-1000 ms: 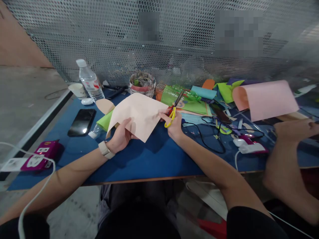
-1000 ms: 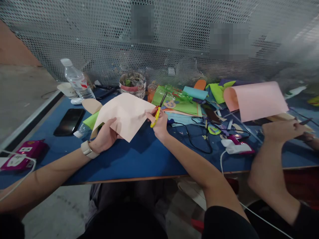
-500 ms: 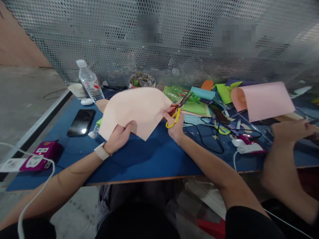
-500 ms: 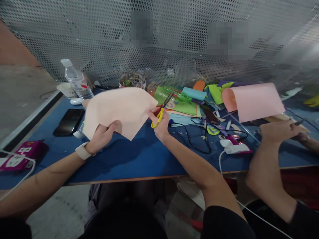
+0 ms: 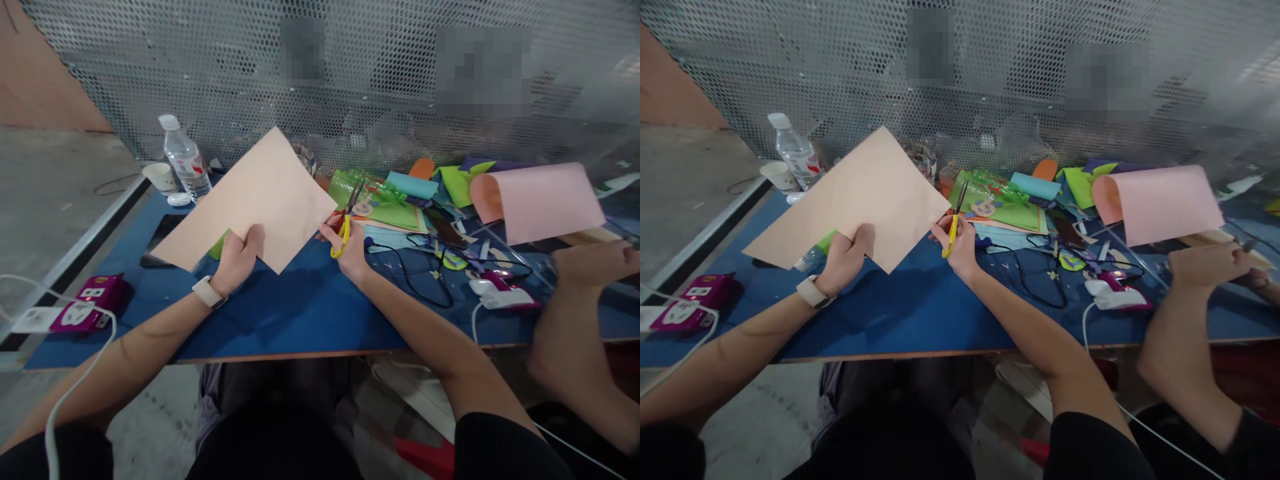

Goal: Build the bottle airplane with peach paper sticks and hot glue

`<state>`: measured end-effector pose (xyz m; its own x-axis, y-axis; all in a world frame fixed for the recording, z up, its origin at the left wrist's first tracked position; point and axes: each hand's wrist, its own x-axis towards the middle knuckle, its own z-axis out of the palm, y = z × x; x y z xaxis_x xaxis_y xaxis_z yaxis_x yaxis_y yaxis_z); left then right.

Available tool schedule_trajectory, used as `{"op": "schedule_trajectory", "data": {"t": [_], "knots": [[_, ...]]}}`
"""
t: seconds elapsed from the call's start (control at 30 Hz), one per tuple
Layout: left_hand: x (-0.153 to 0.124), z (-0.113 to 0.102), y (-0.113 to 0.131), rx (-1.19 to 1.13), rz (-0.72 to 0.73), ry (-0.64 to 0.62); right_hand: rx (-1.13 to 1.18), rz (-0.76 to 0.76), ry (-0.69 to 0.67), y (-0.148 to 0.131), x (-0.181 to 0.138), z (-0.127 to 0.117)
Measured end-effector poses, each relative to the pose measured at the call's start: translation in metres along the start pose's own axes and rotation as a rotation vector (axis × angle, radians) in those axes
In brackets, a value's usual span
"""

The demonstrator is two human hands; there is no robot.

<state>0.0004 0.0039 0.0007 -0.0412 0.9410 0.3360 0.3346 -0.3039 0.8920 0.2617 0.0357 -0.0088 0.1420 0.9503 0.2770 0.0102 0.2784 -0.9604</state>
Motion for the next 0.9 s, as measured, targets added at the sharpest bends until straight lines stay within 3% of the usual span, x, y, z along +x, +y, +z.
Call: {"op": "schedule_trajectory", "data": {"t": [0.1,0.2,0.33,0.5,0.9], "knots": [[0.005,-0.009,0.003,0.016,-0.027,0.127,-0.007,-0.007,-0.175,-0.008,-0.004,-0.002],[0.015,-0.018,0.000,0.019,0.007,0.287,0.008,0.067,-0.479,-0.018,-0.009,-0.005],[0.027,-0.027,-0.011,0.029,0.148,0.334,-0.056,0.227,-0.765,-0.022,-0.014,-0.006],[0.030,-0.026,-0.014,0.008,0.239,0.290,-0.127,0.324,-0.802,-0.014,-0.017,-0.003],[0.024,-0.025,-0.005,0.065,0.273,0.132,-0.114,0.375,-0.779,-0.020,-0.014,-0.004]]}}
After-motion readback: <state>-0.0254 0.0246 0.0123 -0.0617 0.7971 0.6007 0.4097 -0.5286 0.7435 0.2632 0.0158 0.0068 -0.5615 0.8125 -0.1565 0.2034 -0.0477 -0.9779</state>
